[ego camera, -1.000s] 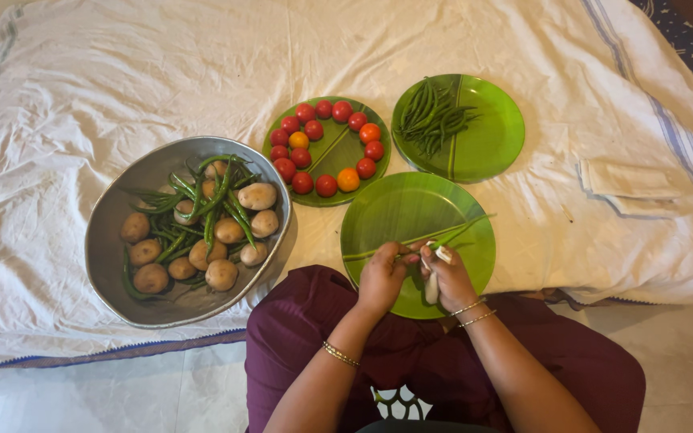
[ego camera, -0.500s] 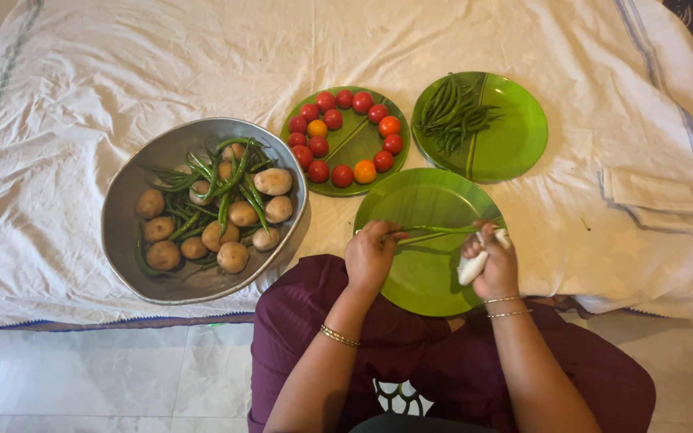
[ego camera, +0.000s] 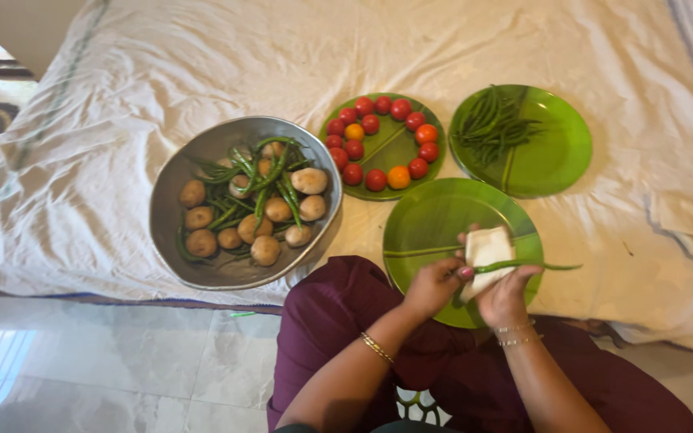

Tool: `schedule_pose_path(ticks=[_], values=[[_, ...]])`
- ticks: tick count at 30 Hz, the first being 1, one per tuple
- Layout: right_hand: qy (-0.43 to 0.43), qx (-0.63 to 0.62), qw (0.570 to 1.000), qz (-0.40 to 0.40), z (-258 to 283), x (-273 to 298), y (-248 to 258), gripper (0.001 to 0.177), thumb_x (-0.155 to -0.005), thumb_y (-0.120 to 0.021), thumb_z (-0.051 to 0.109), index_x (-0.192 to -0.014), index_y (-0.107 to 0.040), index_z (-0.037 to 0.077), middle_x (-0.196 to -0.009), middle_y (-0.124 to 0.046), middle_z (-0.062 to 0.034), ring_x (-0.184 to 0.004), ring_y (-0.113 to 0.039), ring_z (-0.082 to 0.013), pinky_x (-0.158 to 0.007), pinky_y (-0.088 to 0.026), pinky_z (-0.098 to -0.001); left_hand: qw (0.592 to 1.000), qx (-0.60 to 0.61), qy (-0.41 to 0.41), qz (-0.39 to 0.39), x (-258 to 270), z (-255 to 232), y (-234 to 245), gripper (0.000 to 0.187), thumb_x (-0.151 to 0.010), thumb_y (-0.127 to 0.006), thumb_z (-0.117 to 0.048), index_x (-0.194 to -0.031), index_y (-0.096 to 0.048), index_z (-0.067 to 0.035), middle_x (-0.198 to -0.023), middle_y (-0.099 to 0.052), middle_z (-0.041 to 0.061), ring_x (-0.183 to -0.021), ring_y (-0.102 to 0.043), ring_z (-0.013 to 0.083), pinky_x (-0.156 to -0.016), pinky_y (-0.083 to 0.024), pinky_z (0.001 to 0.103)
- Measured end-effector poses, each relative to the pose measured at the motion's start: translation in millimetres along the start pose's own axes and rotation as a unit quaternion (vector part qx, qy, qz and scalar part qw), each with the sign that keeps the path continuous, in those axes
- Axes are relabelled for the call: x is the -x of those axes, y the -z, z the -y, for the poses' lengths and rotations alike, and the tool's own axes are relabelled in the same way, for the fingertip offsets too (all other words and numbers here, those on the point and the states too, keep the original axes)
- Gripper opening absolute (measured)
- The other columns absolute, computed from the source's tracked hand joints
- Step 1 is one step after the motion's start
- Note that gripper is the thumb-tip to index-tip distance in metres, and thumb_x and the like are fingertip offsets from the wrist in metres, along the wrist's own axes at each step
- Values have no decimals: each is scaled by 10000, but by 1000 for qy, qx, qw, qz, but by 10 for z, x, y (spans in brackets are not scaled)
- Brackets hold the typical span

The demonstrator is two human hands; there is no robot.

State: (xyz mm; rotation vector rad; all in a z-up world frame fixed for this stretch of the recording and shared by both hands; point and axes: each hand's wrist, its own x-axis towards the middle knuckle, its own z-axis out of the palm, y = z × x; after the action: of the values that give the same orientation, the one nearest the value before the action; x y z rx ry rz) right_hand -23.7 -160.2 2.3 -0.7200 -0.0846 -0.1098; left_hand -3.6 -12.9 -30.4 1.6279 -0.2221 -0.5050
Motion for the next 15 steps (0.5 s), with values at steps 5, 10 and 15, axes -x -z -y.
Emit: schedule_pose_path(ticks=[5,10,15], values=[[-27,170,984,-54,-193,81,258,473,-978,-633,460,-1228,-556,65,-1124,-655,-114,-1137,-609,-297,-1021,-476,-465,970,-209,-100,-68,-20,26,102,240,-925,-626,-285,-1085,-762,-170,-966,-759,128,-854,-732,292,-759,-564,411],[4,-27,997,-75,-88,57,419,197,-1132,-543,317,-1096,-569,126,-778,-479,37,-769,-501,-144,-867,-470,-402,939,-276,-191,-71,-68,62,-58,192,-978,-624,-312,-1069,-707,-165,-965,-728,111,-871,-703,347,-745,-547,476],[26,-60,992,-107,236,5,480,444,-1210,-470,496,-904,-560,188,-667,-376,89,-656,-395,-84,-730,-376,-291,909,-344,-219,-91,-70,-154,-104,168,-978,-625,-323,-975,-704,-174,-881,-721,84,-788,-704,308,-667,-541,443]])
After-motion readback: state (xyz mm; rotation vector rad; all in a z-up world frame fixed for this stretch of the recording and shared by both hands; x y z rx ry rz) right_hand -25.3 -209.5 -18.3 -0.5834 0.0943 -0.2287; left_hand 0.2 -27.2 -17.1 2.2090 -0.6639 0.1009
